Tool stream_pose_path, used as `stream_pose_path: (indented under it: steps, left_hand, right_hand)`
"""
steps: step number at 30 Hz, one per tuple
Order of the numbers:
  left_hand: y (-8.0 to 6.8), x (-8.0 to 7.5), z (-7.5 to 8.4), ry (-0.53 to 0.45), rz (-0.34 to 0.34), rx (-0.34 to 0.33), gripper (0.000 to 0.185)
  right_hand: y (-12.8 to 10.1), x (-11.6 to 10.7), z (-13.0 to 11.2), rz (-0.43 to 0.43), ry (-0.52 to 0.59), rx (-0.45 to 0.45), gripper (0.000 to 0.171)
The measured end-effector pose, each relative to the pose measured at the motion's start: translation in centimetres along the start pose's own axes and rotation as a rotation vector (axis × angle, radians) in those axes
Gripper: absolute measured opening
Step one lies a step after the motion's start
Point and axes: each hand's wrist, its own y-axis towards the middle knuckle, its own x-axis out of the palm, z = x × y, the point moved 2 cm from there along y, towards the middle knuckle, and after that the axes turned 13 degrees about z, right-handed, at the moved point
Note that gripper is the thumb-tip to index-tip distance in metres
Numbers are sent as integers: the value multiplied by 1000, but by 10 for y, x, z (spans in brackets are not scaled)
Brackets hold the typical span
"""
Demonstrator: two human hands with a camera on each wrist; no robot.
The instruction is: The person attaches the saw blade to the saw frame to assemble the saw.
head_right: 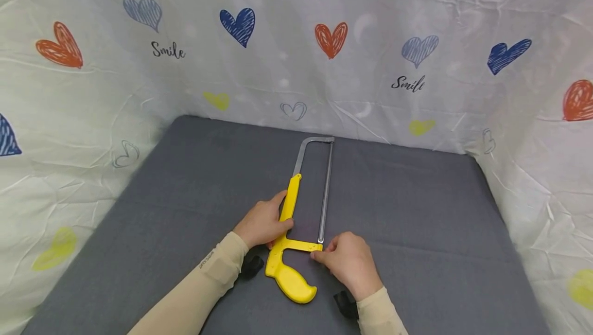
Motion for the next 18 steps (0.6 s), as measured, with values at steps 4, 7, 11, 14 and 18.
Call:
stream_pose_path:
  steps: [4,7,11,14,18]
  left_hand:
    - [0,1,1,-1,9,-7,87]
    - [0,1,1,0,16,-13,87]
    - [0,0,2,0,21,-10,87]
    - [0,1,1,-5,25,-2,86]
    - [-3,1,-1,-9,27,4,86]
  right_hand:
    - [-2,-2,0,11,9,9,30]
    - [-3,0,-1,10,18,7,30]
    - [-1,3,-2,-1,22,6,34]
    - [0,6,-1,-6,28,10,36]
    - [0,8,3,-40,66,28,34]
